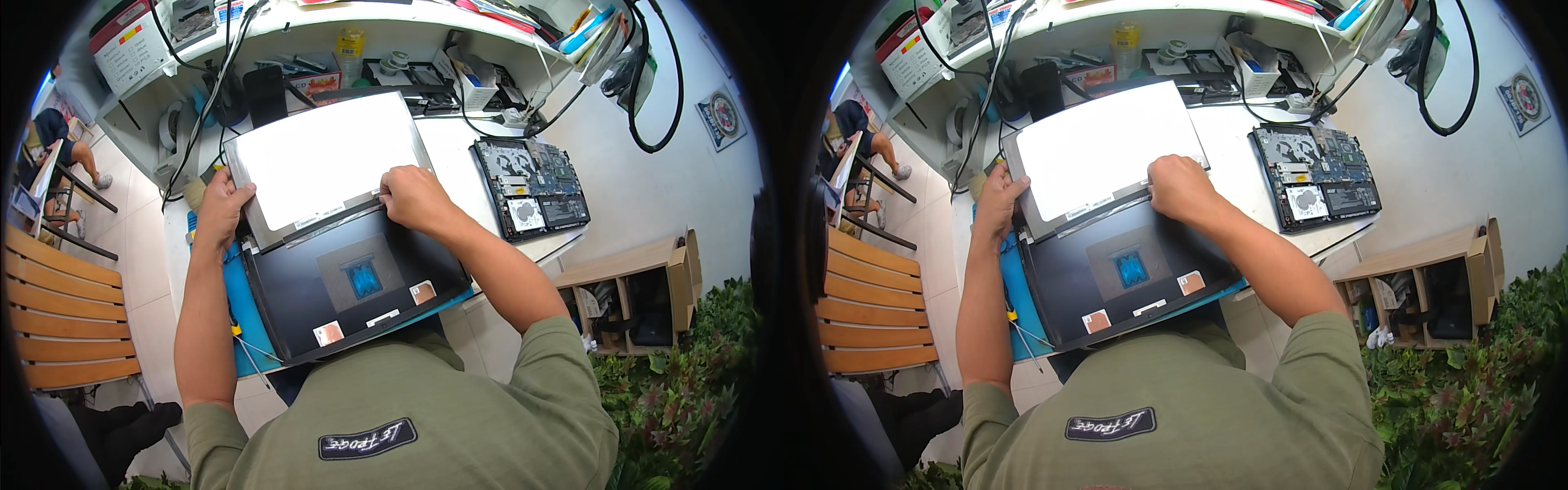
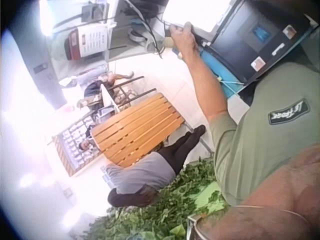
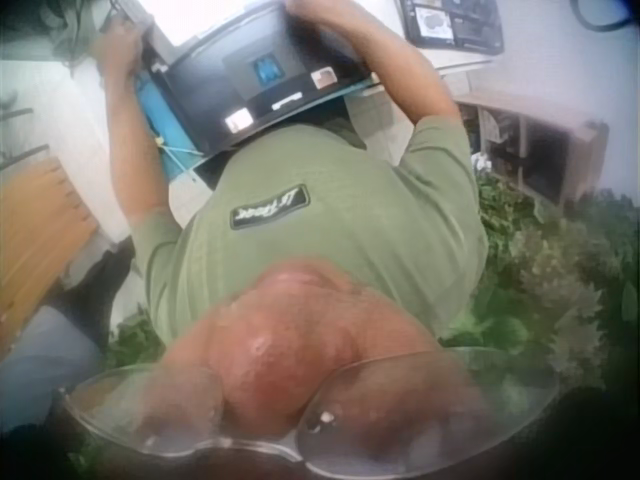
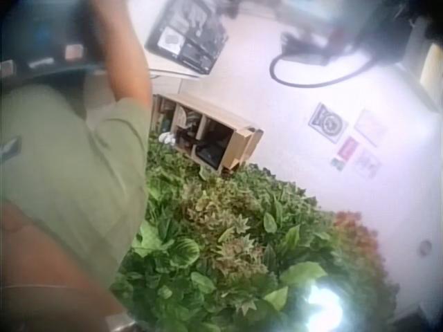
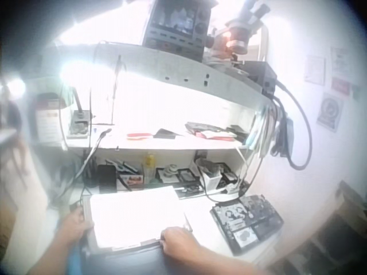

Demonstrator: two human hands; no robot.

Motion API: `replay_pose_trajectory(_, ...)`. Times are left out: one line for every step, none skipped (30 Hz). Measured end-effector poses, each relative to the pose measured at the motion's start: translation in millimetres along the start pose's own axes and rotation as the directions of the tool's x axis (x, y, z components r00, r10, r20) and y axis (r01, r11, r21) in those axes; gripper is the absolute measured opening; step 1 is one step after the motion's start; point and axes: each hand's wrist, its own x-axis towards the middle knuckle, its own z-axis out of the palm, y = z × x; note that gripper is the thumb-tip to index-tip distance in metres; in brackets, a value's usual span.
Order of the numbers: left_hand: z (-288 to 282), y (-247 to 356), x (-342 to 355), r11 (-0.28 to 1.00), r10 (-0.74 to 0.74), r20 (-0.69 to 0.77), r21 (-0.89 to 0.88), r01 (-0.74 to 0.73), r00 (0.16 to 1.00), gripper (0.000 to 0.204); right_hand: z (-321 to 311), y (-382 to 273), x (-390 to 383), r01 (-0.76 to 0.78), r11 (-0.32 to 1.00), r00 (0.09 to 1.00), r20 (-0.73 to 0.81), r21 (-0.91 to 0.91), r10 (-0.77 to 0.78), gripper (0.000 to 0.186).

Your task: The person disassembles the top cover of a laptop and separates the screen from the housing by hand and with a screwdriver.

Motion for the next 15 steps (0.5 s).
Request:
replay_pose_trajectory(0.5,0.8,-0.1,1.0,-0.004,-0.002,0.003,0.004,1.0,0.06,1.5,1.0,-0.1,0.038,0.999,0.999,-0.011,-0.032,-0.038,0.007)
replay_pose_trajectory(1.2,1.9,-0.8,1.0,-0.007,-0.006,0.005,0.007,1.0,0.06,2.9,1.7,-0.3,0.076,0.995,0.997,-0.02,-0.066,-0.077,0.006)
replay_pose_trajectory(1.5,2.3,-1.1,1.0,-0.01,-0.009,0.006,0.01,1.0,0.06,3.7,3.1,-1.5,0.109,0.993,0.994,-0.027,-0.048,-0.11,0.006)
replay_pose_trajectory(1.0,2.0,-0.9,1.0,-0.012,-0.01,0.008,0.012,1.0,0.06,4.1,5.5,-3.6,0.142,0.989,0.989,-0.035,-0.029,-0.143,0.006)
replay_pose_trajectory(0.7,1.8,-0.7,1.0,-0.013,-0.009,0.009,0.014,1.0,0.06,4.4,8.4,-5.9,0.175,0.984,0.984,-0.043,-0.012,-0.176,0.006)
replay_pose_trajectory(0.6,1.5,-0.4,1.0,-0.015,-0.009,0.009,0.015,1.0,0.061,5.4,12.1,-7.9,0.211,0.977,0.976,-0.061,0.0,-0.211,0.006)
replay_pose_trajectory(0.8,1.0,-0.1,1.0,-0.015,-0.01,0.006,0.016,1.0,0.06,6.8,16.4,-9.9,0.247,0.969,0.966,-0.078,0.011,-0.246,0.006)
replay_pose_trajectory(1.8,1.5,-0.2,1.0,-0.017,-0.011,0.004,0.017,1.0,0.06,7.5,19.4,-11.5,0.282,0.959,0.956,-0.097,0.023,-0.279,0.007)
replay_pose_trajectory(2.6,1.7,-0.2,1.0,-0.019,-0.011,0.003,0.019,1.0,0.06,7.9,21.8,-12.3,0.306,0.952,0.948,-0.102,0.028,-0.302,0.006)
replay_pose_trajectory(2.7,1.1,0.2,1.0,-0.02,-0.007,0.002,0.02,1.0,0.061,8.1,23.8,-12.8,0.33,0.943,0.94,-0.107,0.032,-0.325,0.006)
replay_pose_trajectory(1.5,1.0,0.5,1.0,-0.022,-0.004,0.003,0.022,1.0,0.061,8.4,25.2,-12.9,0.355,0.934,0.93,-0.113,0.038,-0.349,0.006)
replay_pose_trajectory(0.4,0.9,0.8,1.0,-0.023,-0.001,0.004,0.023,1.0,0.061,8.8,26.9,-12.8,0.388,0.921,0.916,-0.128,0.036,-0.381,0.007)
replay_pose_trajectory(-0.6,-0.1,1.4,1.0,-0.024,-0.004,0.001,0.024,1.0,0.061,9.3,28.9,-12.5,0.42,0.907,0.9,-0.143,0.033,-0.412,0.007)
replay_pose_trajectory(-1.0,-1.4,2.2,1.0,-0.024,-0.007,-0.002,0.024,1.0,0.061,9.6,30.9,-12.2,0.452,0.892,0.883,-0.158,0.028,-0.443,0.008)
replay_pose_trajectory(-1.9,-2.5,2.9,1.0,-0.025,-0.01,-0.005,0.025,1.0,0.061,10.0,32.7,-11.8,0.474,0.88,0.869,-0.167,0.018,-0.465,0.009)
